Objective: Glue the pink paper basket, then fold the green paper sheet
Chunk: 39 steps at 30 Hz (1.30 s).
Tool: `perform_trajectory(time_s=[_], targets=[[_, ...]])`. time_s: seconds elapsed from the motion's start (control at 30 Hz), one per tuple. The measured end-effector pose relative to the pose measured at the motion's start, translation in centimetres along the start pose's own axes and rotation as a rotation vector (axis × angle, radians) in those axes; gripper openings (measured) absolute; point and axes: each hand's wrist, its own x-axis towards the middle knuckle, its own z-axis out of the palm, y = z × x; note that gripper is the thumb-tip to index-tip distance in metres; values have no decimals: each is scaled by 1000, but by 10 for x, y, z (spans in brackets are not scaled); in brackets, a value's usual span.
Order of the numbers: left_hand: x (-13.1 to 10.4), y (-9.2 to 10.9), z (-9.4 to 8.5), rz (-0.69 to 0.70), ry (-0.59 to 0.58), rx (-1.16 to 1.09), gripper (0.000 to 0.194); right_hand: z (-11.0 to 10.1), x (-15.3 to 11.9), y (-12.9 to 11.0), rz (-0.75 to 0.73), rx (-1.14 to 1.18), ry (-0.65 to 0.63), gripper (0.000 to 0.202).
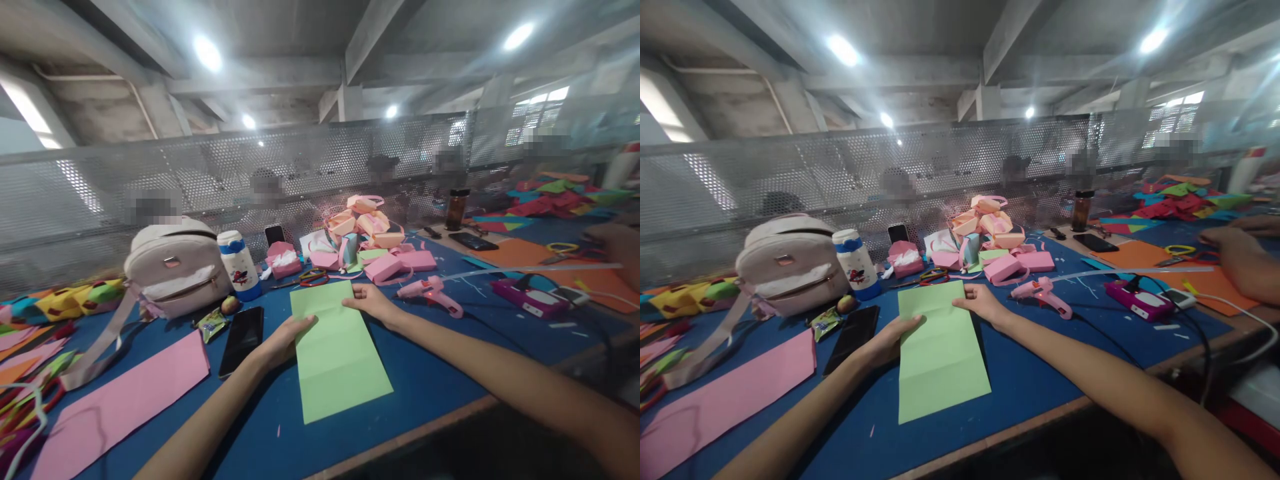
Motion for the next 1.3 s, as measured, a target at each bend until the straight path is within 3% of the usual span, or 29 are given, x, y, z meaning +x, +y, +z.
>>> perform_trajectory(time_s=[0.2, 0.4, 0.8, 1.0, 1.3], targets=[[11, -8, -8, 68, 93, 94, 29, -1, 3, 5, 0, 12, 35, 55], [20, -13, -22, 126, 172, 195, 28, -2, 3, 9, -7, 8, 56, 56], [19, -11, -19, 183, 157, 242, 25, -3, 6, 13, -27, -41, 51, 54], [20, -9, -24, 220, 206, 234, 27, -1, 6, 13, -44, -70, 16, 50], [22, -11, -24, 216, 183, 260, 28, -3, 5, 13, -34, -46, 57, 48]])
